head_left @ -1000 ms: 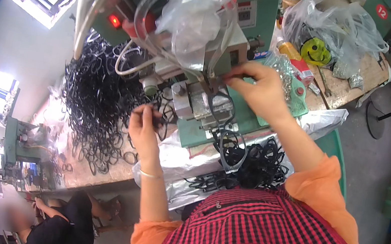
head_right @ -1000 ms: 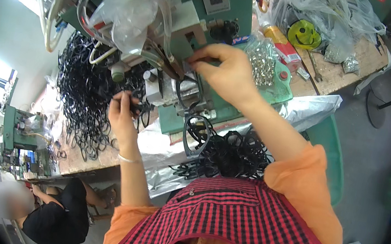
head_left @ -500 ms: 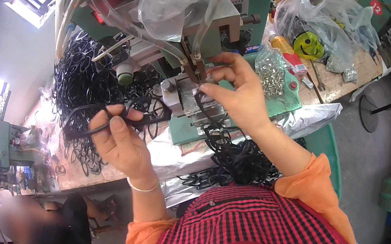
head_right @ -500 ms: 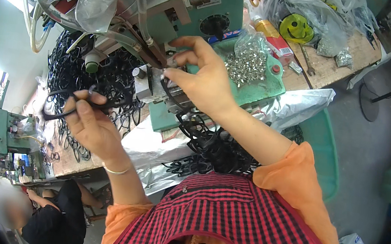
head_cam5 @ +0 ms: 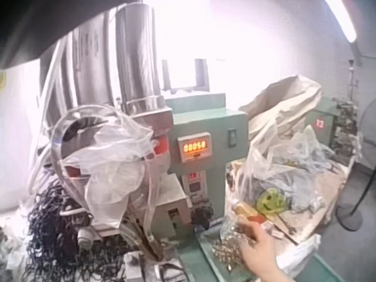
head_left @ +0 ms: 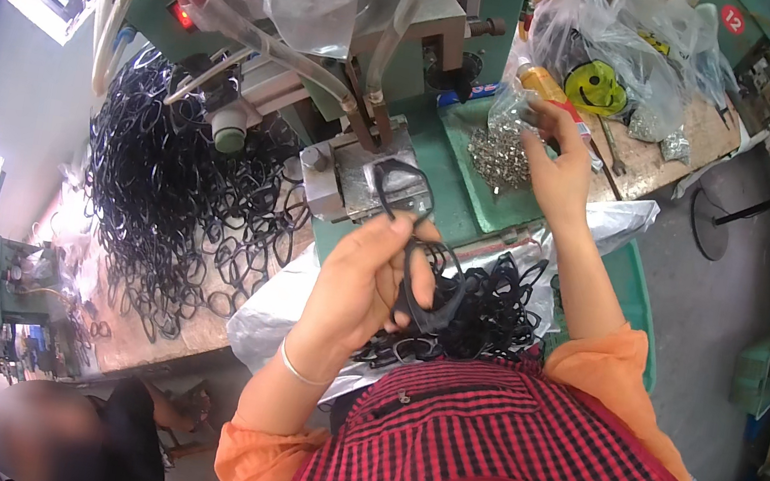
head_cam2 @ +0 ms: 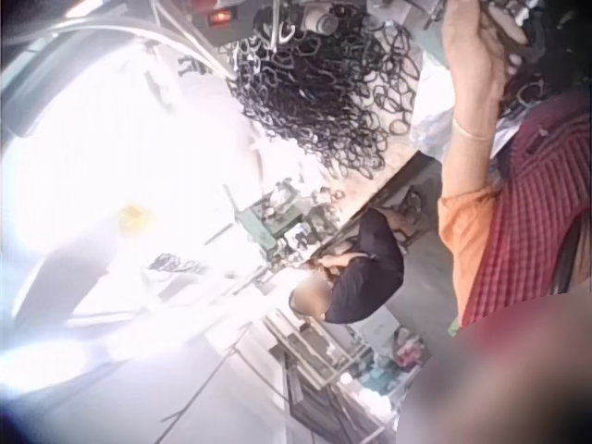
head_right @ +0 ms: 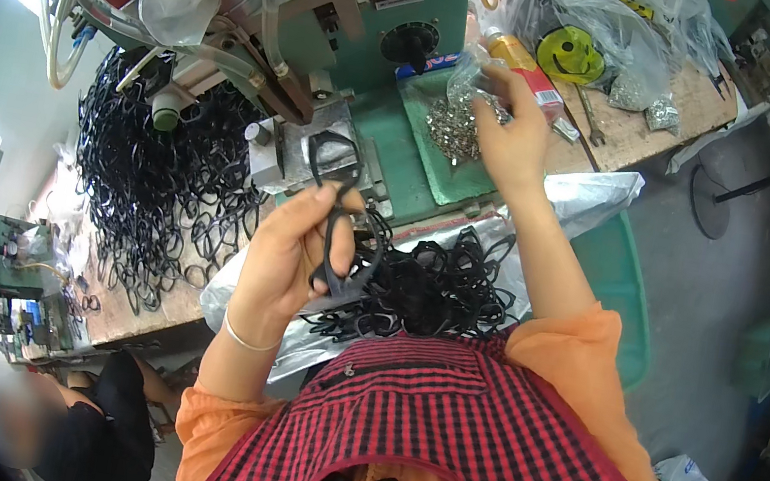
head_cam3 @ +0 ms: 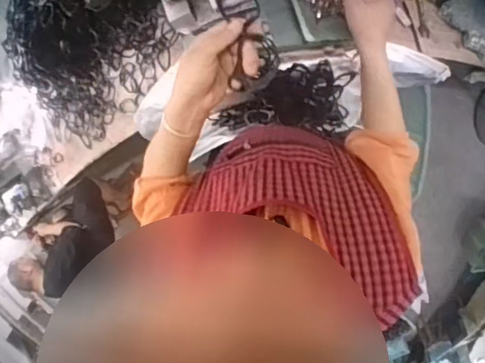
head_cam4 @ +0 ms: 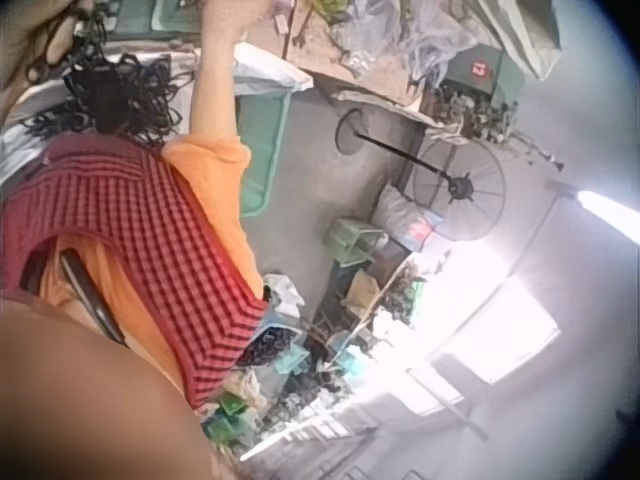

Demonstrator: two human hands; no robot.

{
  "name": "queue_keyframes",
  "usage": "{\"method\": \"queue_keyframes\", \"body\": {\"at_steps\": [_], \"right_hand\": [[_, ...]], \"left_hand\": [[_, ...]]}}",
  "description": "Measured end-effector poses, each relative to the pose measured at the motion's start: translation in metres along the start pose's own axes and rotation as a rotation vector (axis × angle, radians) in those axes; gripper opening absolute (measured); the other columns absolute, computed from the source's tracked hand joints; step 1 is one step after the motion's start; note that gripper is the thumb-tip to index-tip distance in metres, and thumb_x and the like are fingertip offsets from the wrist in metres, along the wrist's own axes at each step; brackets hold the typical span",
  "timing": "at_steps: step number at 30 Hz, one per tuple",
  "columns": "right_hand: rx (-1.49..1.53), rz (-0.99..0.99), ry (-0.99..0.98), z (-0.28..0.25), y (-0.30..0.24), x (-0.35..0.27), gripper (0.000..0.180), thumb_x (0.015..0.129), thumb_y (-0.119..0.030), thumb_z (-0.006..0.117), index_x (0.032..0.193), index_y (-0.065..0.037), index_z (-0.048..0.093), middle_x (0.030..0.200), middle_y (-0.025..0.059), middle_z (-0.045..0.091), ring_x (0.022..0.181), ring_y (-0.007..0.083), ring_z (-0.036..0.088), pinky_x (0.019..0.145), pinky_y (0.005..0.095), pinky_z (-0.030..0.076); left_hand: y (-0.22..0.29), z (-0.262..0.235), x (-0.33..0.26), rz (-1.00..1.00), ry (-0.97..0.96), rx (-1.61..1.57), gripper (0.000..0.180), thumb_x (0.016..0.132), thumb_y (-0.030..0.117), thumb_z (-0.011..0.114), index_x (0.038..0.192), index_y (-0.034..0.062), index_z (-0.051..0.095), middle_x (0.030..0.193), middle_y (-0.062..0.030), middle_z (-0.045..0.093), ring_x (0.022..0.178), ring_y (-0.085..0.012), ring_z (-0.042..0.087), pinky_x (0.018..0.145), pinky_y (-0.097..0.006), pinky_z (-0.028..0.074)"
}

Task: The person repeatedly picks up black cable loops and small metal components, inserts them into a green press machine, and removes the assembled units. The process is continuous and repetitive throughout the clip.

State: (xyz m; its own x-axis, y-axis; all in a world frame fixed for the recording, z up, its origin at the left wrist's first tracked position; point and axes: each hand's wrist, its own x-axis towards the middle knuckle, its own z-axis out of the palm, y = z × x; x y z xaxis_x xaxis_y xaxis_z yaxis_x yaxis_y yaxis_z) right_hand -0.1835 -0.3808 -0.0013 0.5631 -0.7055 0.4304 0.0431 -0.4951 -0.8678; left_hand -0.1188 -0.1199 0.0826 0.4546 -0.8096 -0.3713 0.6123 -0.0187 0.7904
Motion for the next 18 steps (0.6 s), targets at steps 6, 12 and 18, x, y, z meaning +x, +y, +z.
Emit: {"method": "queue_keyframes", "body": {"at_steps": [6,12,18], "right_hand": [[-0.284,-0.002,-0.146,-0.034,0.014,-0.031,0.018,0.081,-0.005,0.071,0.098,-0.003,0.072,0.1,0.0086,0.072,0.094,0.0212,0.065,0.083,0.0342,0.049],[-0.695,-0.129,-0.185,-0.023,0.004,-0.037,0.008,0.077,-0.011,0.072,0.082,-0.005,0.07,0.085,0.0125,0.066,0.088,0.034,0.063,0.08,0.0452,0.049],[-0.821,-0.144,-0.178,-0.01,0.005,-0.042,0.01,0.08,-0.016,0.07,0.081,-0.006,0.07,0.083,0.013,0.069,0.084,0.0332,0.067,0.075,0.0459,0.052]], "left_hand": [[-0.011,-0.007,0.009,0.041,0.005,-0.069,0.035,0.107,0.029,0.04,0.111,-0.0008,0.059,0.061,-0.0138,0.061,0.039,-0.015,0.048,0.035,-0.022,0.035],[-0.017,-0.013,0.011,0.073,-0.005,-0.053,0.035,0.106,0.032,0.043,0.113,0.0005,0.059,0.062,-0.0124,0.061,0.041,-0.0144,0.05,0.034,-0.023,0.036],[-0.048,-0.035,-0.024,0.125,-0.046,0.05,0.037,0.106,0.033,0.05,0.116,-0.0011,0.058,0.084,-0.0111,0.069,0.064,-0.0153,0.065,0.055,-0.026,0.053]]}}
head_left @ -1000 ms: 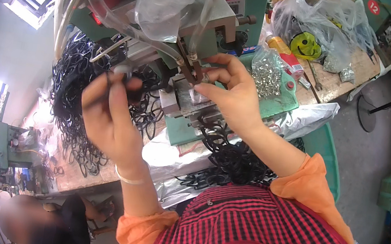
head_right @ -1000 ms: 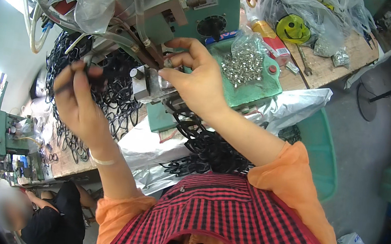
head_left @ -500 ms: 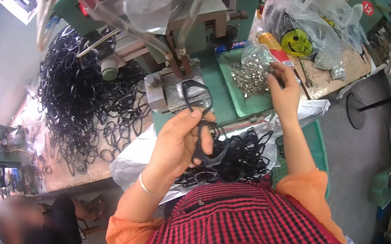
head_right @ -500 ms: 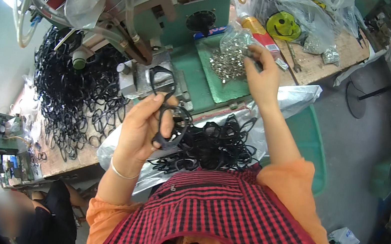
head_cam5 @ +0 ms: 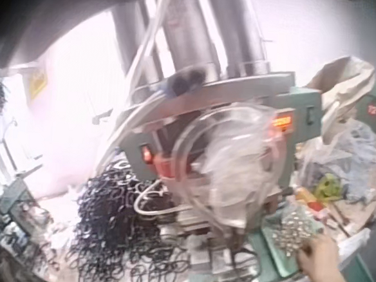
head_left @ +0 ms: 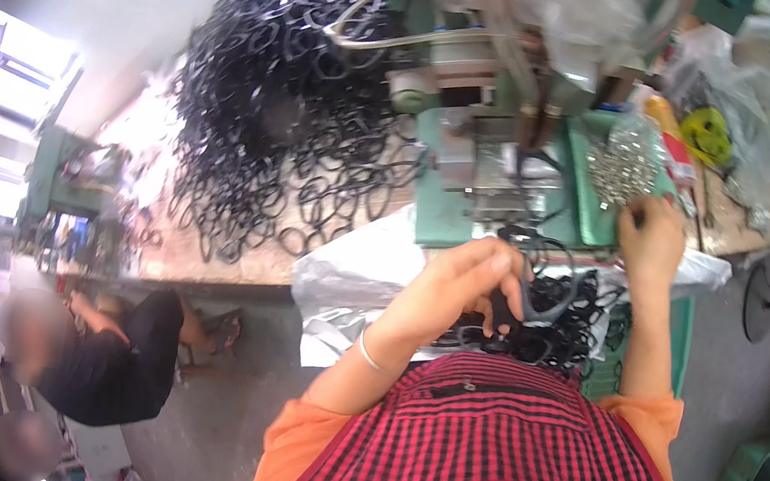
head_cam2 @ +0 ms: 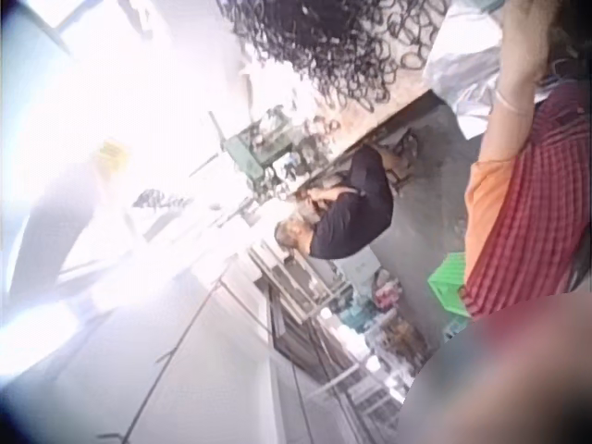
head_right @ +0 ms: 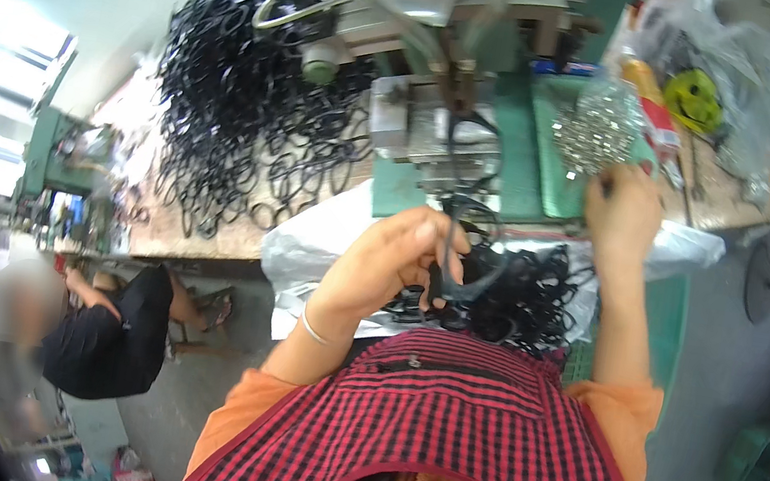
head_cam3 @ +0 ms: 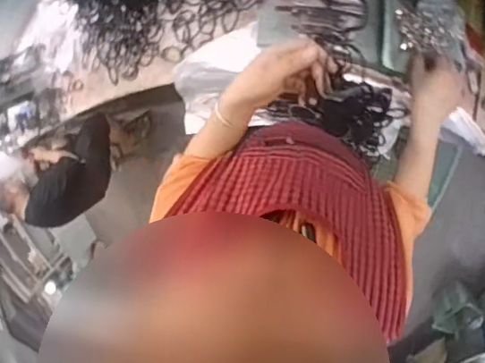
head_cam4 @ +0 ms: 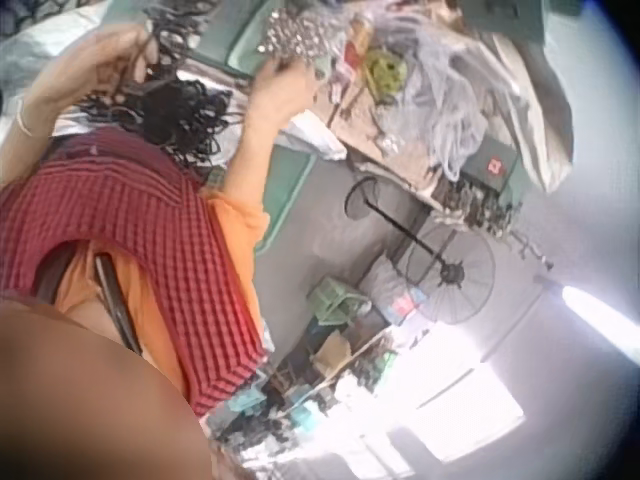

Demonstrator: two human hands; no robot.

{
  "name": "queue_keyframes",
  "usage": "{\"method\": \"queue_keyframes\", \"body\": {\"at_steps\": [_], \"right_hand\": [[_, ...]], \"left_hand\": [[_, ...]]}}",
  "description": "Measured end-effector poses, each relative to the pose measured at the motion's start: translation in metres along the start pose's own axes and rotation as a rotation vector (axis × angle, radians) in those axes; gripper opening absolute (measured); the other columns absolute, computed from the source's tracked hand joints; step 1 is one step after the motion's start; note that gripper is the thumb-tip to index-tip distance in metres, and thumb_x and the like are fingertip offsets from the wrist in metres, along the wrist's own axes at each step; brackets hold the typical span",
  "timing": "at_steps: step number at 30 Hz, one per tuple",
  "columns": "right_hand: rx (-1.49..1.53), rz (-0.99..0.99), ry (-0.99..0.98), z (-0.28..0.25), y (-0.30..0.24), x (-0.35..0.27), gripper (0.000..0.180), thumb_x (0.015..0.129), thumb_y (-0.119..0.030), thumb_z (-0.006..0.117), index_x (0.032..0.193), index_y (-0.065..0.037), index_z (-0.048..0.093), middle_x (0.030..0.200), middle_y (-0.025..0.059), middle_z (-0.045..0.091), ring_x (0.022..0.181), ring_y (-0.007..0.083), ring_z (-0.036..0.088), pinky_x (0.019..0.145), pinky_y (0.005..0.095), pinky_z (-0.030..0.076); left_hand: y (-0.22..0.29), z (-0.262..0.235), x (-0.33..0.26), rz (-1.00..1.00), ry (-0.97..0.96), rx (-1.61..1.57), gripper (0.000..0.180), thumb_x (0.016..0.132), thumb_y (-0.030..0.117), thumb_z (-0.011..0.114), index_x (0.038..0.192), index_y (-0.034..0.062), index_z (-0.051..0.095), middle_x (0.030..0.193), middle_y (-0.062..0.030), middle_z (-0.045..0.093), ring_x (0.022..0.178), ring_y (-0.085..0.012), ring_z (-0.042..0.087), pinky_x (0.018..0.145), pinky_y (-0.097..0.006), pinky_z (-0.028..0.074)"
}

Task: The person repeatedly picks up black cable loops and small metal components, inserts them into a green press machine, and removes the assembled units. The process is continuous and repetitive throughout the clip.

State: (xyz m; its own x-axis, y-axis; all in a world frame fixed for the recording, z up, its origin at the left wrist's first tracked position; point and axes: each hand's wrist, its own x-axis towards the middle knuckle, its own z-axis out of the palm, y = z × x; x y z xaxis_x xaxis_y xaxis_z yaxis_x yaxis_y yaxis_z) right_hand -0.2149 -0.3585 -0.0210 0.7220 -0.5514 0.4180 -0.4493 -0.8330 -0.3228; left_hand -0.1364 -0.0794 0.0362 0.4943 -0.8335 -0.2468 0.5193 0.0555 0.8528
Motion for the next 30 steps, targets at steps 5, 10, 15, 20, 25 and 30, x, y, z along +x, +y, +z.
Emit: {"method": "queue_keyframes", "body": {"at_steps": [5,10,15,20,25,30], "right_hand": [[0.311,0.264,0.056,-0.006,0.02,-0.007,0.009,0.09,-0.013,0.069,0.095,-0.006,0.068,0.079,0.0099,0.07,0.071,0.0224,0.068,0.065,0.0351,0.051],[0.593,0.133,0.132,-0.002,0.002,0.011,0.011,0.089,-0.007,0.071,0.099,-0.002,0.07,0.083,0.006,0.071,0.073,0.0123,0.066,0.071,0.028,0.051],[0.64,0.16,0.054,0.004,-0.012,0.02,0.015,0.088,-0.01,0.072,0.101,-0.003,0.073,0.09,0.0082,0.073,0.082,0.0173,0.068,0.076,0.029,0.052],[0.531,0.124,0.062,0.002,0.004,0.014,0.015,0.087,-0.009,0.071,0.101,-0.004,0.074,0.096,0.0109,0.074,0.089,0.023,0.069,0.08,0.0326,0.053],[0.314,0.021,0.324,-0.024,0.035,-0.018,0.014,0.082,-0.002,0.073,0.096,-0.003,0.073,0.096,0.0105,0.073,0.091,0.0255,0.069,0.084,0.0342,0.051],[0.399,0.187,0.255,-0.035,0.045,-0.039,0.013,0.083,-0.003,0.072,0.096,-0.002,0.073,0.096,0.0096,0.073,0.093,0.0242,0.068,0.085,0.033,0.05]], "left_hand": [[0.034,-0.067,-0.061,0.641,1.248,0.949,0.01,0.093,0.004,0.066,0.102,0.001,0.069,0.094,-0.0053,0.068,0.082,-0.0134,0.061,0.076,-0.028,0.049],[0.048,-0.177,-0.126,0.29,1.115,1.936,0.014,0.079,0.001,0.07,0.093,0.0052,0.074,0.108,-0.0122,0.067,0.104,-0.0341,0.06,0.092,-0.042,0.047],[0.0,-0.254,-0.139,0.342,0.555,2.219,0.023,0.078,0.004,0.067,0.099,0.0092,0.073,0.122,-0.0107,0.065,0.109,-0.0368,0.058,0.097,-0.047,0.047],[0.02,-0.26,-0.123,0.43,0.585,1.811,0.012,0.09,0.003,0.062,0.101,0.0032,0.066,0.113,-0.0104,0.067,0.098,-0.0297,0.064,0.089,-0.037,0.052],[0.054,-0.209,-0.113,0.596,1.195,0.52,0.01,0.103,0.008,0.046,0.105,0.0075,0.057,0.096,-0.007,0.067,0.092,-0.0138,0.064,0.073,-0.028,0.053],[-0.007,-0.285,-0.162,-0.205,1.586,1.334,0.041,0.094,0.038,0.058,0.114,0.0031,0.066,0.104,-0.0213,0.072,0.096,-0.0346,0.07,0.081,-0.043,0.053]]}}
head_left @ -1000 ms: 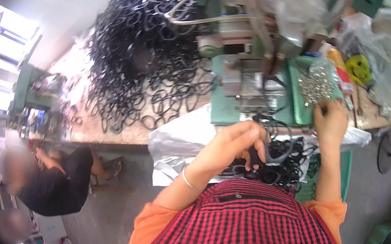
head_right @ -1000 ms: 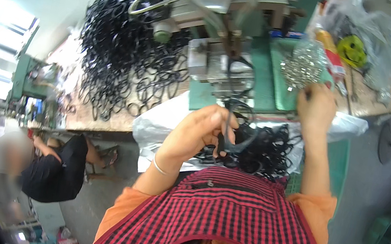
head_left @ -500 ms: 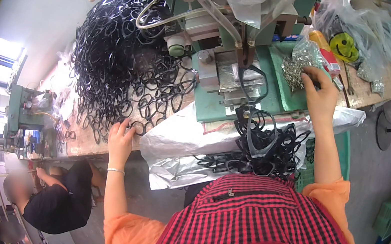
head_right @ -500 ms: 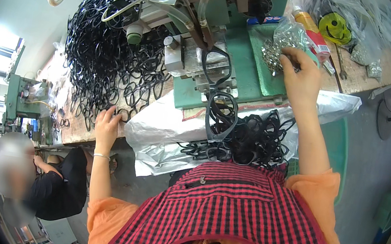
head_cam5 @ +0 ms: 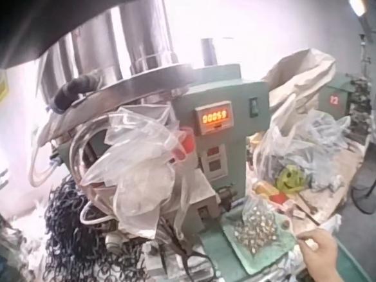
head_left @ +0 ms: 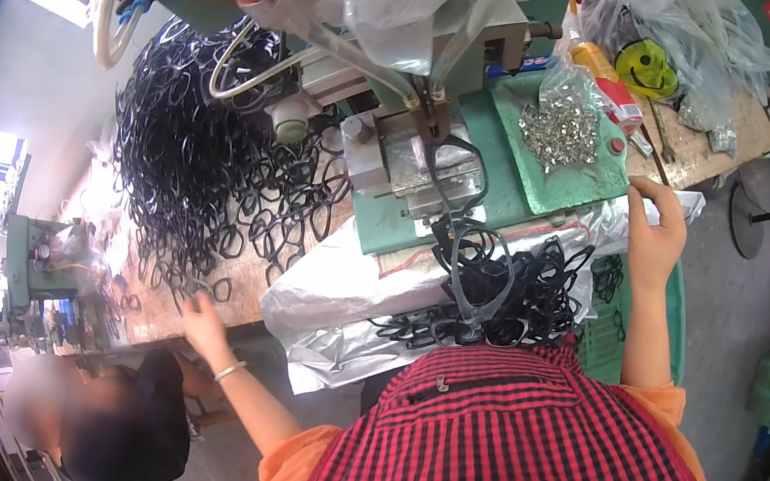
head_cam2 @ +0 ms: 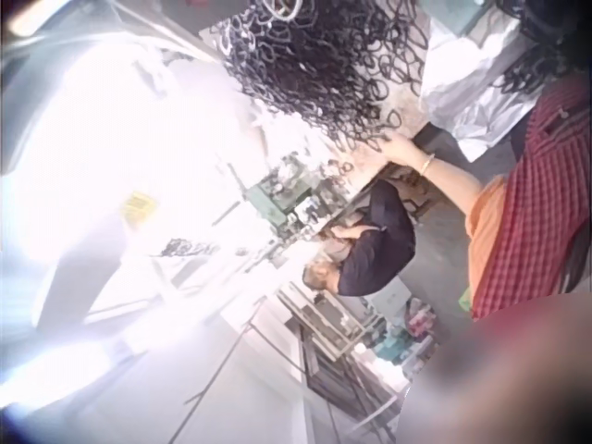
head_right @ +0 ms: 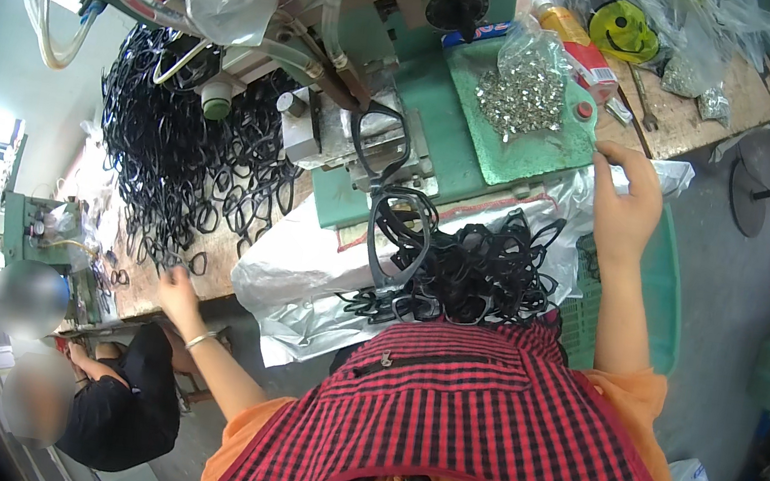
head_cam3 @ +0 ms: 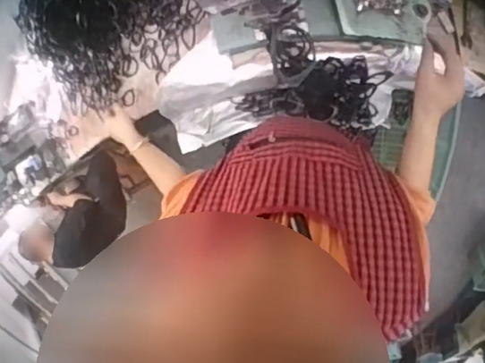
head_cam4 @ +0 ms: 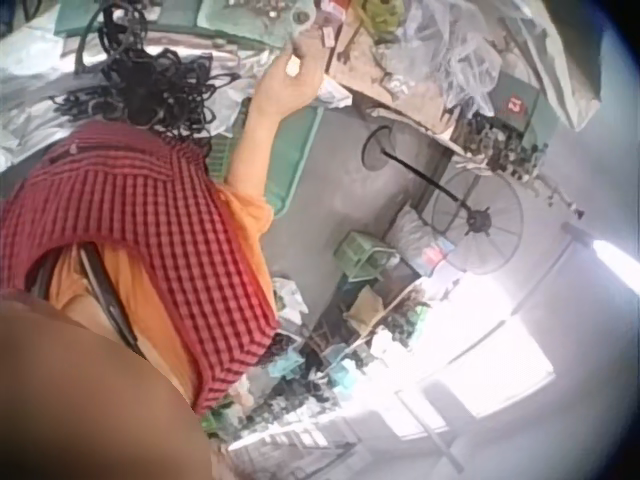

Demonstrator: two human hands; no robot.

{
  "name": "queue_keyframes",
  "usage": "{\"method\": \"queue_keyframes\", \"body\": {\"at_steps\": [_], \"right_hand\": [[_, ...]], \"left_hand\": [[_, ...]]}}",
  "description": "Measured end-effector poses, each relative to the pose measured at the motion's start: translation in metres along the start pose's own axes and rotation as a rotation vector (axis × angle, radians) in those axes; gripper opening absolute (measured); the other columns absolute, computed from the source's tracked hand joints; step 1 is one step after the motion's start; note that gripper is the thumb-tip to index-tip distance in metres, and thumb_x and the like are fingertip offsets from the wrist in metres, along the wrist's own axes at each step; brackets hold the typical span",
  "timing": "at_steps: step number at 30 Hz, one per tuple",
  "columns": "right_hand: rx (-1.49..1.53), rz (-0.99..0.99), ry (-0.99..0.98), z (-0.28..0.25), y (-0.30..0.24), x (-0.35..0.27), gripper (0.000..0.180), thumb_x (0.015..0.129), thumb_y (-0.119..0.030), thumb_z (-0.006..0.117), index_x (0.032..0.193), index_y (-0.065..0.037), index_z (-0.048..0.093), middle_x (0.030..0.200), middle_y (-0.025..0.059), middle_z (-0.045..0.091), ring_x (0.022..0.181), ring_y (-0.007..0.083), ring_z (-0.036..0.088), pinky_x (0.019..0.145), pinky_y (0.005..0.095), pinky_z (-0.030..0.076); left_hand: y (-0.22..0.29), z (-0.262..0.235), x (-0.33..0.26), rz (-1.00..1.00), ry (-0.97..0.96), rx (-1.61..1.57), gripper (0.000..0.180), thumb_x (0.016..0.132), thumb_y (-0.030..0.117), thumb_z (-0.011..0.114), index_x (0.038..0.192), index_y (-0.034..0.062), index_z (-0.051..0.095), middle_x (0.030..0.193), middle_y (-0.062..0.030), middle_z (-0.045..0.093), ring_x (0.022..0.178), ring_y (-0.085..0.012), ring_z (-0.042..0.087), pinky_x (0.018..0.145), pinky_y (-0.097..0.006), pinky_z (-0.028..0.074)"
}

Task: The person repeatedly picks up black cable loops and small metal components, inserts them into a green press machine, and removes the assembled units. The process is continuous and repetitive throughout the clip.

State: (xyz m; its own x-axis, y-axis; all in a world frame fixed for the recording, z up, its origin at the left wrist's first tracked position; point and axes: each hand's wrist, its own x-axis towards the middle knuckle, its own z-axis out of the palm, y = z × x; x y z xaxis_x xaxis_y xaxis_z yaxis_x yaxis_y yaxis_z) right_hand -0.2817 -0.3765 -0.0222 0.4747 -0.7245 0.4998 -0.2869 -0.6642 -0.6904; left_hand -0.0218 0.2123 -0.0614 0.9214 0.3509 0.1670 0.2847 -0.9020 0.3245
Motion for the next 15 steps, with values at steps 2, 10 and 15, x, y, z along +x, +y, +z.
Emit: {"method": "queue_keyframes", "body": {"at_steps": [2,10,15], "right_hand": [[0.112,0.02,-0.027,0.005,-0.023,0.001,0.013,0.083,-0.003,0.071,0.096,-0.002,0.073,0.096,0.0093,0.073,0.093,0.0235,0.068,0.086,0.0328,0.05],[0.701,-0.154,-0.356,0.079,-0.133,0.056,0.026,0.08,-0.004,0.072,0.106,-0.001,0.066,0.093,0.0077,0.07,0.09,0.0167,0.067,0.085,0.0301,0.051],[0.905,0.051,-0.398,0.102,-0.137,0.041,0.039,0.079,-0.004,0.075,0.113,0.001,0.058,0.097,0.0049,0.065,0.091,0.0123,0.064,0.086,0.0289,0.05]], "left_hand": [[0.026,0.026,-0.025,-0.091,0.044,0.126,0.053,0.088,0.042,0.062,0.122,0.0006,0.065,0.115,-0.0239,0.07,0.102,-0.0435,0.066,0.089,-0.049,0.05],[0.154,0.032,-0.02,0.286,0.011,-0.067,0.038,0.097,0.039,0.06,0.096,0.0017,0.067,0.092,-0.0213,0.071,0.085,-0.0406,0.067,0.073,-0.049,0.051],[0.199,0.012,-0.07,0.195,-0.273,-1.287,0.017,0.105,0.019,0.057,0.105,0.0047,0.065,0.094,0.0059,0.061,0.086,-0.0046,0.057,0.072,-0.023,0.049]]}}
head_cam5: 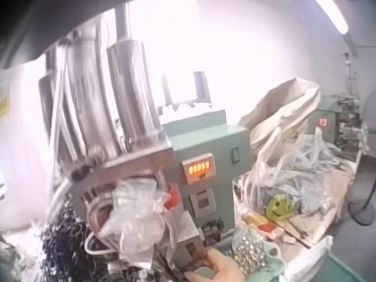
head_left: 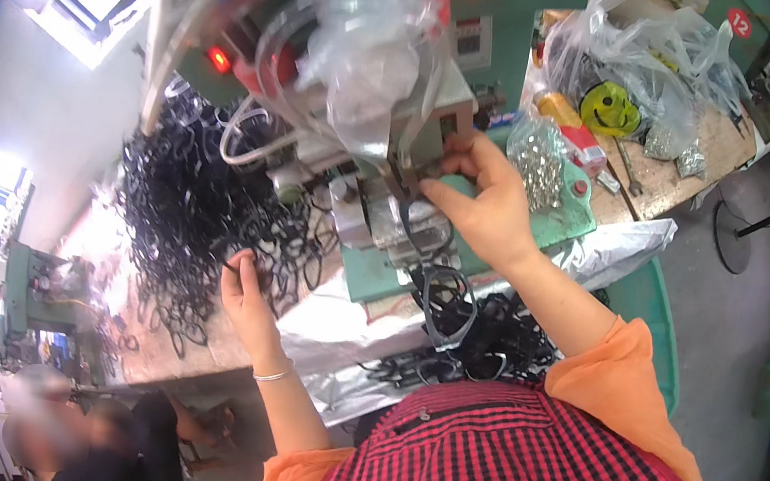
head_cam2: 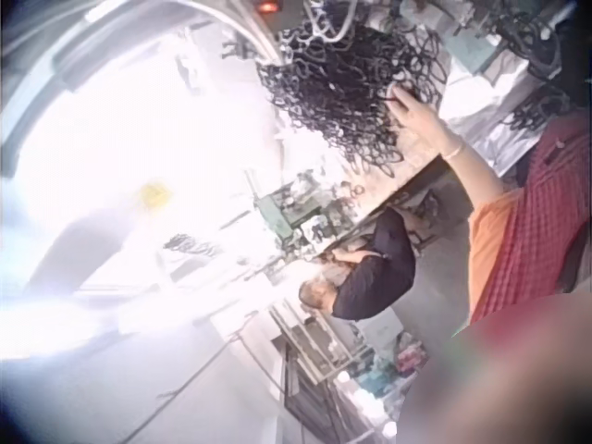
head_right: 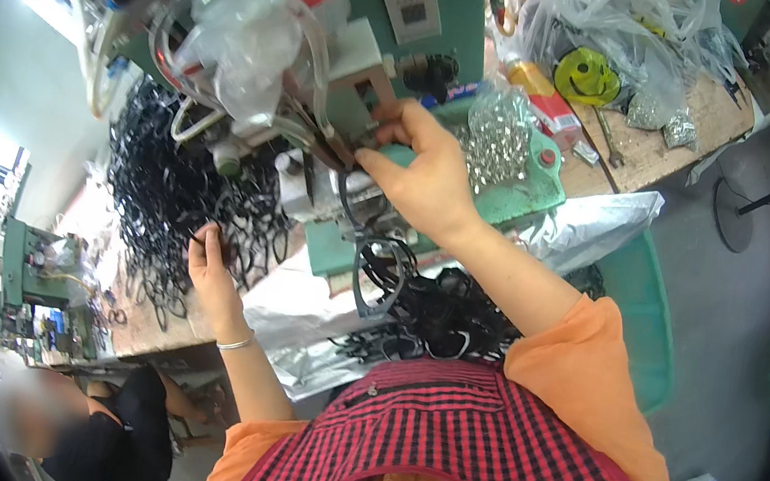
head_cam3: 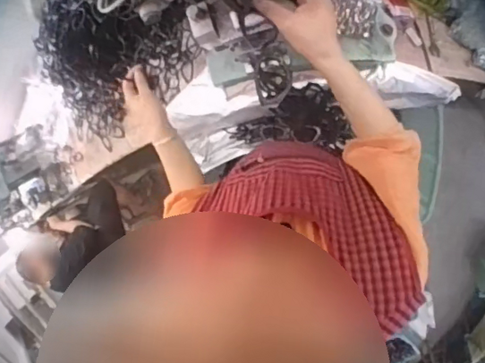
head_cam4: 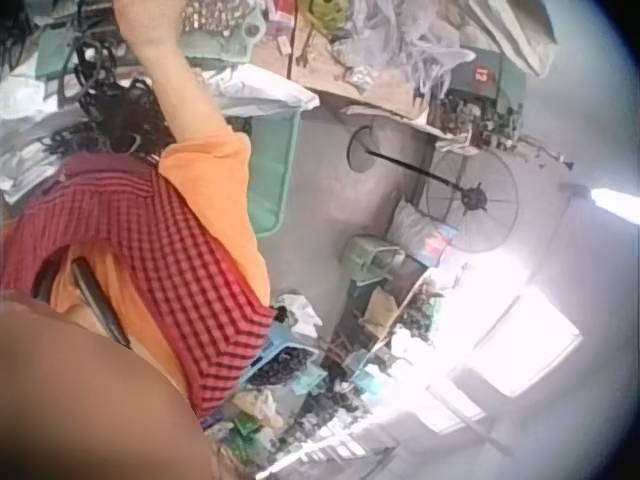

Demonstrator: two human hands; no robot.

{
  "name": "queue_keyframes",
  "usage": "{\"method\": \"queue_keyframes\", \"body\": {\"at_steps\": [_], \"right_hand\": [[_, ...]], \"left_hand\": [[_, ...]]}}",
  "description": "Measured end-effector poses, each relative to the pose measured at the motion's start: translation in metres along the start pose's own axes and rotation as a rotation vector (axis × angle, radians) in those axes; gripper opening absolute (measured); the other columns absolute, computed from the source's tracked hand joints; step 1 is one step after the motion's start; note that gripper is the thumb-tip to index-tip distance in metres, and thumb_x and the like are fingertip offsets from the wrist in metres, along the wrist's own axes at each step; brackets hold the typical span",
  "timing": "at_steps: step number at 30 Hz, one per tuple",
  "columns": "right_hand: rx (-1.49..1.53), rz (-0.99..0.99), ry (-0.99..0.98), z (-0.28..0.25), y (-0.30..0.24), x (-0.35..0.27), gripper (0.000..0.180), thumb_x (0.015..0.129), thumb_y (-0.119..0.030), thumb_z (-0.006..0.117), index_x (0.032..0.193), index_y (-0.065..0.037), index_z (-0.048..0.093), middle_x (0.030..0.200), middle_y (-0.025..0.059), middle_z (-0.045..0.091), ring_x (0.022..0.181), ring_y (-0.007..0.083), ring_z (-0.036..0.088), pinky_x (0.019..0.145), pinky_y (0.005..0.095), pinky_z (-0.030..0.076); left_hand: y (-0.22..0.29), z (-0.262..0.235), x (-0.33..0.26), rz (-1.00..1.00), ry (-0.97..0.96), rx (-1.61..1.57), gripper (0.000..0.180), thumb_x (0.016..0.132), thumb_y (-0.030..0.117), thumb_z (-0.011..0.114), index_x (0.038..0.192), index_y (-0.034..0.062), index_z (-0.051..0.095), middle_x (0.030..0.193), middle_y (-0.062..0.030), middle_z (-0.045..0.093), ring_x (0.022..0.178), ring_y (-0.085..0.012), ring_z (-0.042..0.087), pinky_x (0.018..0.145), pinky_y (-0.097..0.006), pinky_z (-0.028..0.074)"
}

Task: The person repeatedly picks up black cable loops and small metal components, inserts them into a green press machine, and removes the assembled units. The process is continuous and repetitive throughout the clip.

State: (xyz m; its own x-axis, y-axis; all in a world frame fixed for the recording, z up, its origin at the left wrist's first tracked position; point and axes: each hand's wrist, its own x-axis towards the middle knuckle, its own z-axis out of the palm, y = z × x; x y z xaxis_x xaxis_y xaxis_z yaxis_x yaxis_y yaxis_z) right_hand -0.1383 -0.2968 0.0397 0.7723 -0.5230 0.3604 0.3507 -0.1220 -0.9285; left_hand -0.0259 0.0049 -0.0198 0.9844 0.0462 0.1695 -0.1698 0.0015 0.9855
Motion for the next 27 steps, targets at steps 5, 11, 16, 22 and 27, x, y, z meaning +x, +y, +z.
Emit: {"method": "queue_keyframes", "body": {"at_steps": [5,11,16,22,27], "right_hand": [[-0.035,0.054,-0.024,0.002,-0.009,-0.007,0.043,0.079,-0.003,0.075,0.118,0.002,0.056,0.096,0.0054,0.065,0.091,0.0111,0.062,0.085,0.0264,0.049],[0.024,0.069,-0.06,0.007,-0.016,-0.001,0.05,0.079,0.0,0.074,0.125,0.002,0.053,0.099,0.0061,0.066,0.096,0.0106,0.062,0.089,0.0259,0.048],[0.179,0.077,-0.008,0.021,-0.029,-0.009,0.048,0.079,0.0,0.072,0.125,0.002,0.056,0.104,0.0088,0.068,0.093,0.0121,0.064,0.09,0.0289,0.05],[-0.265,0.046,-0.252,-0.016,-0.053,-0.015,0.049,0.085,-0.001,0.067,0.133,-0.001,0.059,0.127,0.0084,0.066,0.118,0.0177,0.062,0.104,0.0332,0.046],[-0.585,-0.027,0.274,-0.103,0.035,-0.013,0.031,0.085,-0.005,0.067,0.116,-0.002,0.067,0.114,0.007,0.071,0.103,0.0168,0.064,0.092,0.03,0.048]], "left_hand": [[0.004,0.029,-0.031,0.121,-0.063,-0.156,0.013,0.103,0.007,0.056,0.115,0.0029,0.054,0.105,-0.0083,0.062,0.1,-0.0158,0.063,0.083,-0.031,0.057],[0.124,0.085,-0.038,0.645,-0.278,-0.478,0.013,0.099,-0.003,0.054,0.11,0.0026,0.051,0.1,-0.0131,0.063,0.089,-0.0206,0.066,0.082,-0.035,0.06],[0.14,0.112,-0.013,0.599,-0.14,-0.323,0.008,0.1,0.003,0.058,0.107,-0.0007,0.055,0.098,-0.0161,0.068,0.084,-0.0183,0.067,0.075,-0.034,0.06],[0.119,0.104,-0.042,1.172,-0.661,0.173,0.028,0.077,-0.014,0.068,0.098,0.0027,0.061,0.101,-0.0201,0.073,0.073,-0.0223,0.066,0.064,-0.032,0.055],[0.09,0.128,-0.054,1.485,-0.568,0.313,0.021,0.069,0.008,0.081,0.086,0.0067,0.068,0.101,-0.0063,0.075,0.078,-0.0208,0.062,0.062,-0.032,0.056]]}}
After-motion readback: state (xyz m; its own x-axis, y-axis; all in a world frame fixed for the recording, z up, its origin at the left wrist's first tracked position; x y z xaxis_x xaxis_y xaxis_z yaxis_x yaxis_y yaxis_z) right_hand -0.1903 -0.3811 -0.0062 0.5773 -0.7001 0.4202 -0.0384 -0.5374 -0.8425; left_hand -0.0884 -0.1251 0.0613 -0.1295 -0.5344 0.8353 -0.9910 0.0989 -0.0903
